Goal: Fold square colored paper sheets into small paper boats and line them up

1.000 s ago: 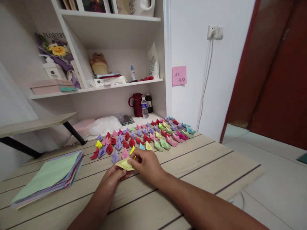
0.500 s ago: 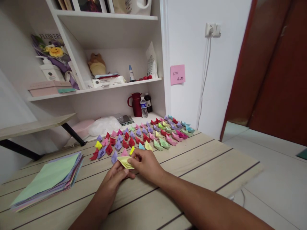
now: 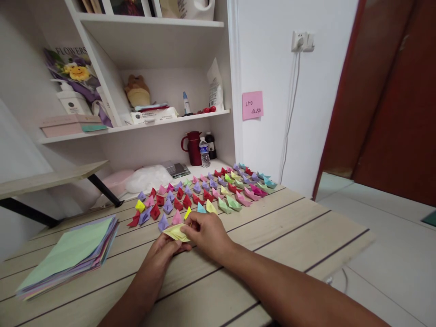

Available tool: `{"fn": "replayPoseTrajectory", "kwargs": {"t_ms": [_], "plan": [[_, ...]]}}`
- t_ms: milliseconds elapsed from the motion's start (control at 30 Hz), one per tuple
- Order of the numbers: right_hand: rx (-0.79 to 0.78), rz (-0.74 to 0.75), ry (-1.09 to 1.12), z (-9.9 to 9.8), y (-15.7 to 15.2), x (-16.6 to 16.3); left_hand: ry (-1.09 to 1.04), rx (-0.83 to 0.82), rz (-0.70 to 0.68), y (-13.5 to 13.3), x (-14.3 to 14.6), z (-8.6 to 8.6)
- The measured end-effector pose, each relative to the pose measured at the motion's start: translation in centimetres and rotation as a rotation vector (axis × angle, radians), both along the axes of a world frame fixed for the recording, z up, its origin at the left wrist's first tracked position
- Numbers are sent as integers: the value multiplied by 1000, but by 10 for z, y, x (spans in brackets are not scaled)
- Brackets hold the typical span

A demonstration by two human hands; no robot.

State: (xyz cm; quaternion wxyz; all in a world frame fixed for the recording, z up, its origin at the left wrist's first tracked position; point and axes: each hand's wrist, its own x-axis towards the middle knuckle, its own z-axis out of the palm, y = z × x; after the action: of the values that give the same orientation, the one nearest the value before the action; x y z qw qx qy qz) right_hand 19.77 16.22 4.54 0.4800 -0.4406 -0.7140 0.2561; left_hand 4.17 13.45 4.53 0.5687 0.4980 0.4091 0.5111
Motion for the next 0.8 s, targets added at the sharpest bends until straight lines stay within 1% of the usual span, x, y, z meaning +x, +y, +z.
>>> {"fn": "replayPoseTrajectory", "kwargs": {"t_ms": [233,333,567,800], "plan": [[38,13,-54,3,-6,0,-17,-9,-48,-1,-2,3],[8,22,-25,3,-4,-1,-12,-1,-54,-1,-2,2],[-114,49,59,-2,4,-1,-33,21,-87,0,-2,3],[-118,64,52,-3,2,-2,-10,0,-60,5,-3,0]]}}
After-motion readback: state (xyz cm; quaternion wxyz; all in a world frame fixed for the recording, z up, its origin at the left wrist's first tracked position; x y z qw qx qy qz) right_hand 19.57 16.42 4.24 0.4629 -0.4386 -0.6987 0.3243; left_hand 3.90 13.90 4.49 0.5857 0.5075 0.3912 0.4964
